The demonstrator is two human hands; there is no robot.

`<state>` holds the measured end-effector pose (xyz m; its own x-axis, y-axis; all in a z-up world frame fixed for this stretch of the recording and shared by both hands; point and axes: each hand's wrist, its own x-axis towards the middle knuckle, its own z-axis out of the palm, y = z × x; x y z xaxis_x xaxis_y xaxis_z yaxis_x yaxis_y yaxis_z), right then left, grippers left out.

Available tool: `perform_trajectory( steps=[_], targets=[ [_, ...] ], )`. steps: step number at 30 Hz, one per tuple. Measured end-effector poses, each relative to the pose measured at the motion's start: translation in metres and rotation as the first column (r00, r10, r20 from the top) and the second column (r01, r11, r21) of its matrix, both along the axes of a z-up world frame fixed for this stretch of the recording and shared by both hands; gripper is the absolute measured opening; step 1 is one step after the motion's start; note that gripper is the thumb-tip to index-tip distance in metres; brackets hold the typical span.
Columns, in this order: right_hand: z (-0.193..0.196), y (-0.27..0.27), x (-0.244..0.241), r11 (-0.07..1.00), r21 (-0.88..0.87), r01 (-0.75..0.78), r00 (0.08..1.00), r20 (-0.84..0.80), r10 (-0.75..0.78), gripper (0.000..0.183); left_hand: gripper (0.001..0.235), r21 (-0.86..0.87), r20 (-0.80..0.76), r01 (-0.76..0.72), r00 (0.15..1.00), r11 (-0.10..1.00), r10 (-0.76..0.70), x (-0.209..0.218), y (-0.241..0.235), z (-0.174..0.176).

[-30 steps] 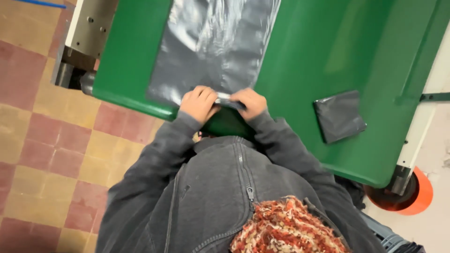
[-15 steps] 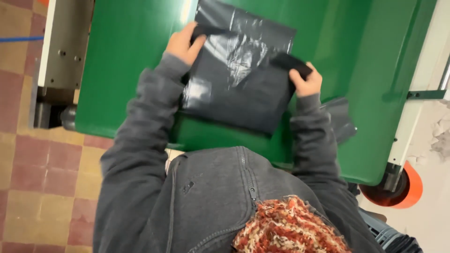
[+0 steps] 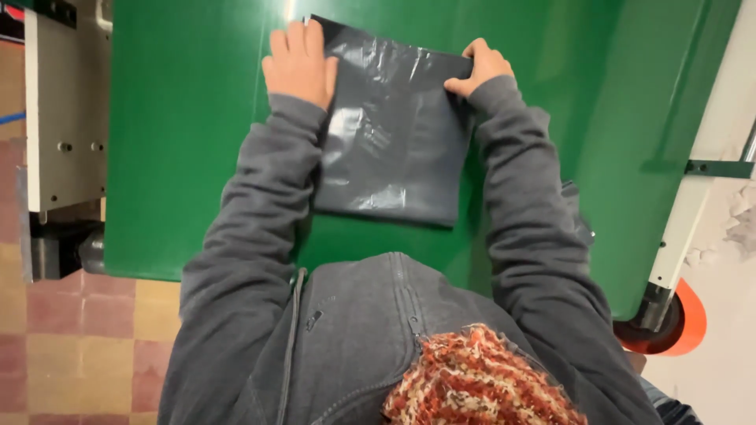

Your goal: Folding plastic bags and placing them into a crate.

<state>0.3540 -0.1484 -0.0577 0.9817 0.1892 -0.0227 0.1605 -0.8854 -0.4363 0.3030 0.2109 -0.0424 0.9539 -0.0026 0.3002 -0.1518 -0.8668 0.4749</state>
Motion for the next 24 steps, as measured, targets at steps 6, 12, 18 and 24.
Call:
perform_trajectory(
  steps=[6, 12, 18, 24],
  targets=[
    [0.019, 0.022, -0.022, 0.985, -0.088, -0.150, 0.988, 0.029, 0.154, 0.033, 0.038, -0.508, -0.067, 0.484, 0.803, 0.713, -0.593, -0.047, -0.041, -0.065],
    [0.100, 0.087, -0.178, 0.921, 0.206, -0.331, 0.839, 0.512, 0.186, 0.031, 0.088, -0.815, -0.283, -0.566, 0.578, -0.127, -0.765, -0.062, 0.015, -0.087],
    [0.030, 0.074, -0.259, 0.945, 0.042, -0.324, 0.847, 0.459, 0.270, 0.037, 0.086, -0.956, -0.230, -0.288, 0.852, -0.055, -0.470, -0.119, 0.063, -0.130],
    [0.012, 0.066, -0.267, 0.965, 0.045, -0.259, 0.821, 0.536, 0.195, 0.028, 0.080, -0.577, 0.059, 0.191, 0.980, 0.794, -0.192, -0.195, 0.071, 0.018]
  ],
)
